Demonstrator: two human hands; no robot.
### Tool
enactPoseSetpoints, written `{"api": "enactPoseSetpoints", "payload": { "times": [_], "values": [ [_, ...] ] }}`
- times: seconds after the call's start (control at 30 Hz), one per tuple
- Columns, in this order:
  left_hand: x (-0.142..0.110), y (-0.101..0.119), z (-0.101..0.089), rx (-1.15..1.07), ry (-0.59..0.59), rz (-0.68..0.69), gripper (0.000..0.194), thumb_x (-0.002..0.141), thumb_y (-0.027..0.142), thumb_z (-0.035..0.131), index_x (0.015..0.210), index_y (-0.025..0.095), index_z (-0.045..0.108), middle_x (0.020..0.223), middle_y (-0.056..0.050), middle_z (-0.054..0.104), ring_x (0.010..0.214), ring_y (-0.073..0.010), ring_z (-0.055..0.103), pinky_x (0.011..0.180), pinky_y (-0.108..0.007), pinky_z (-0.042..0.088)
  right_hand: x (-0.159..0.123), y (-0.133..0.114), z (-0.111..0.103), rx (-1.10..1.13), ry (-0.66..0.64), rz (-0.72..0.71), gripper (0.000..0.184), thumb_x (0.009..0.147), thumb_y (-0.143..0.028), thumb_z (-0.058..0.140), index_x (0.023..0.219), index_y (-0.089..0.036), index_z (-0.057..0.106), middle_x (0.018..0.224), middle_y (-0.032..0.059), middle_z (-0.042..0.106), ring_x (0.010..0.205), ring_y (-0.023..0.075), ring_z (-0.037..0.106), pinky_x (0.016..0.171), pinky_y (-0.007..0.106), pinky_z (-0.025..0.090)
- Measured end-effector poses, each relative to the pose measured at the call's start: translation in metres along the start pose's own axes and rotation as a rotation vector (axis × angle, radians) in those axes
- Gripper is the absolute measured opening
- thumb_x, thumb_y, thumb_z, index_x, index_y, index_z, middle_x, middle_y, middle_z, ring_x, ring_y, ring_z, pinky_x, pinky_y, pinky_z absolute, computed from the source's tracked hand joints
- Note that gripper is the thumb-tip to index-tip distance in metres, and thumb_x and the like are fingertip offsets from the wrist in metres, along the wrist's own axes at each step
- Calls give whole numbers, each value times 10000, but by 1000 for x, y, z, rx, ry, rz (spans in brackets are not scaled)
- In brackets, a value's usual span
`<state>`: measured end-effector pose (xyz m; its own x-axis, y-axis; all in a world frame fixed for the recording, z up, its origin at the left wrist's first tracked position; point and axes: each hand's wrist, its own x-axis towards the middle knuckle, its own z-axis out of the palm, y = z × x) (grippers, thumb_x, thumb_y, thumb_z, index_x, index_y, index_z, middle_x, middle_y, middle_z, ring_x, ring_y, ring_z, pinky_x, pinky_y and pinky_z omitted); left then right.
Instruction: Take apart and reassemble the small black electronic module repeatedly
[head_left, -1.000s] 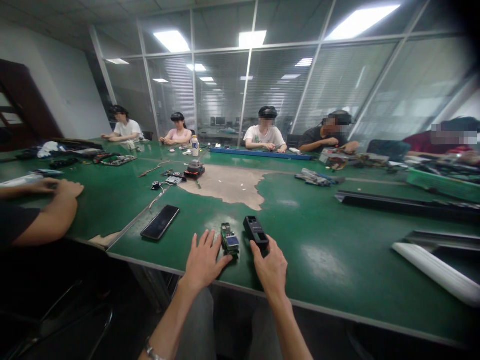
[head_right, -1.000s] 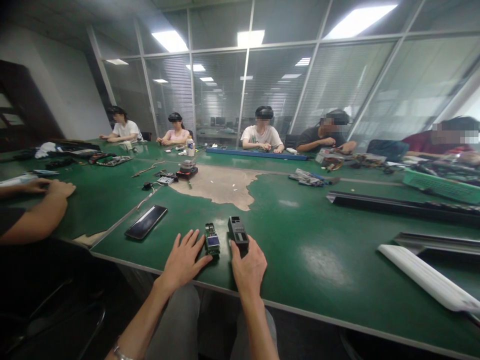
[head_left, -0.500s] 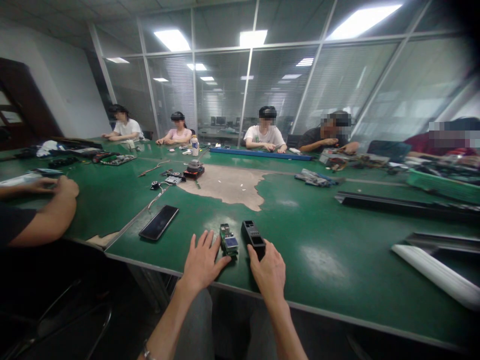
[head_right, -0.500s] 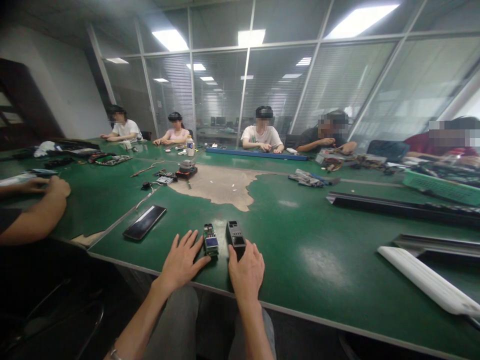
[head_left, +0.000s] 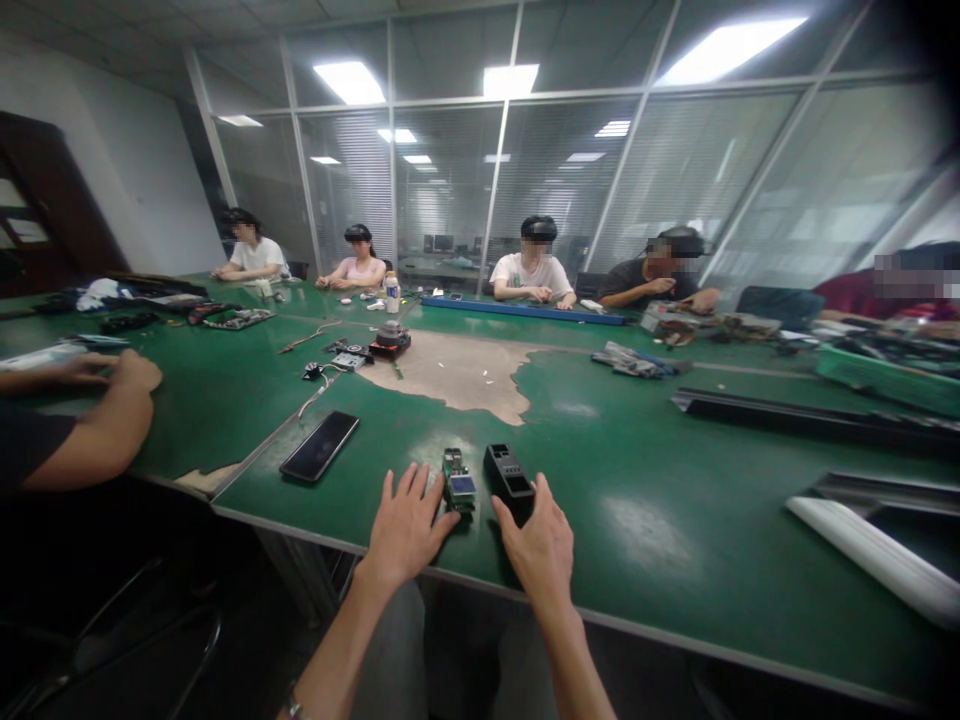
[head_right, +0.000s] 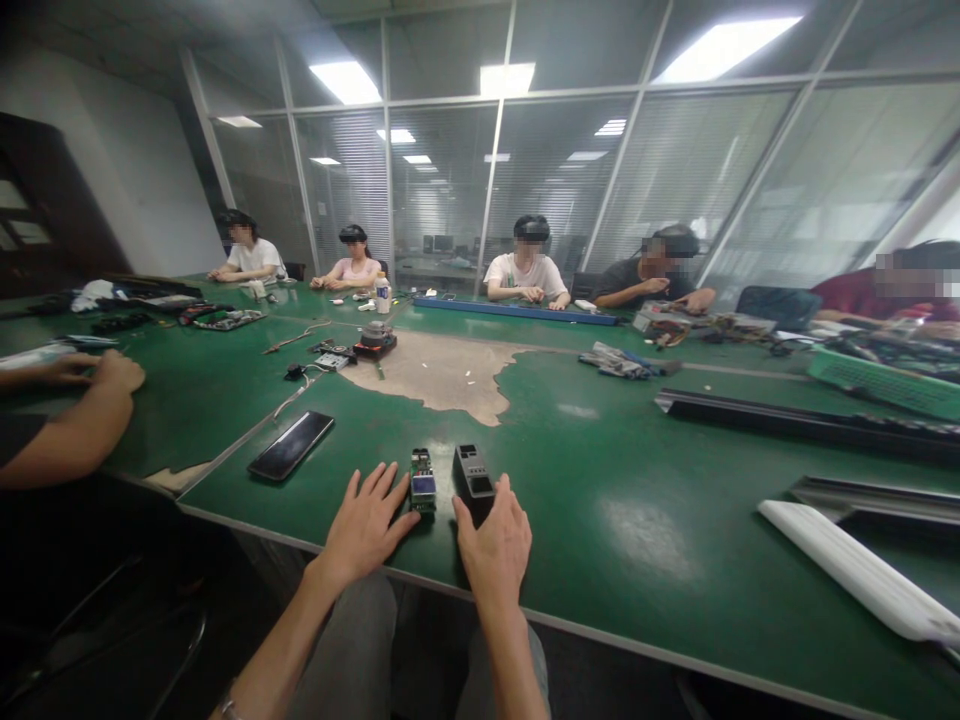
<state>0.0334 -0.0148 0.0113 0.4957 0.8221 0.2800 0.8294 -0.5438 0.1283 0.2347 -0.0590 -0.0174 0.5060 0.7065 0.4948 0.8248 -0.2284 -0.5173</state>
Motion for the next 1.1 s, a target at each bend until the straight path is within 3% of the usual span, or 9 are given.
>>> {"api": "enactPoseSetpoints", "payload": {
  "times": [0.1,0.2,0.43,0.53,0.73,1.1],
  "values": [
    [0,0,0,10,1,1,610,992,622,293,1470,271,433,1550,-93,394,1437,-322,300,1164,-582,183,1,0,-2,3,-17,-37,620,872,-550,482,1286,-94,545,1187,196,647,1150,321,559,971,427,391],
    [0,-1,0,14,-7,1,641,984,638,293,1468,245,441,1549,-105,394,1438,-328,292,1165,-586,182,2,-2,-6,32,-38,-43,492,870,-518,494,1169,-142,602,1089,150,681,1052,300,596,923,405,409],
    [-1,-2,1,-3,-2,3,683,973,661,287,1469,216,437,1548,-122,389,1440,-329,291,1167,-585,178,2,-34,-21,293,-41,142,515,841,-579,541,1159,-185,631,1059,110,716,990,261,660,847,345,456],
    [-2,-3,1,-5,-3,-6,696,966,665,304,1473,204,426,1545,-128,393,1438,-331,294,1166,-590,178,1,-58,-24,351,-49,107,533,829,-590,555,1144,-170,645,1035,115,723,978,258,674,858,341,464],
    [-3,-6,2,-5,-4,-8,732,963,635,321,1510,150,355,1546,-136,389,1440,-321,294,1182,-571,171,-4,-89,-18,211,-67,-6,485,856,-563,530,1113,-170,651,981,117,719,937,266,669,839,351,450],
    [-3,-8,3,-17,-1,-8,721,957,589,331,1518,136,338,1560,-143,362,1442,-334,287,1181,-574,164,-10,-92,-12,67,-120,-26,436,850,-516,564,1131,-189,626,918,98,717,909,278,672,837,371,433]
  ]
}}
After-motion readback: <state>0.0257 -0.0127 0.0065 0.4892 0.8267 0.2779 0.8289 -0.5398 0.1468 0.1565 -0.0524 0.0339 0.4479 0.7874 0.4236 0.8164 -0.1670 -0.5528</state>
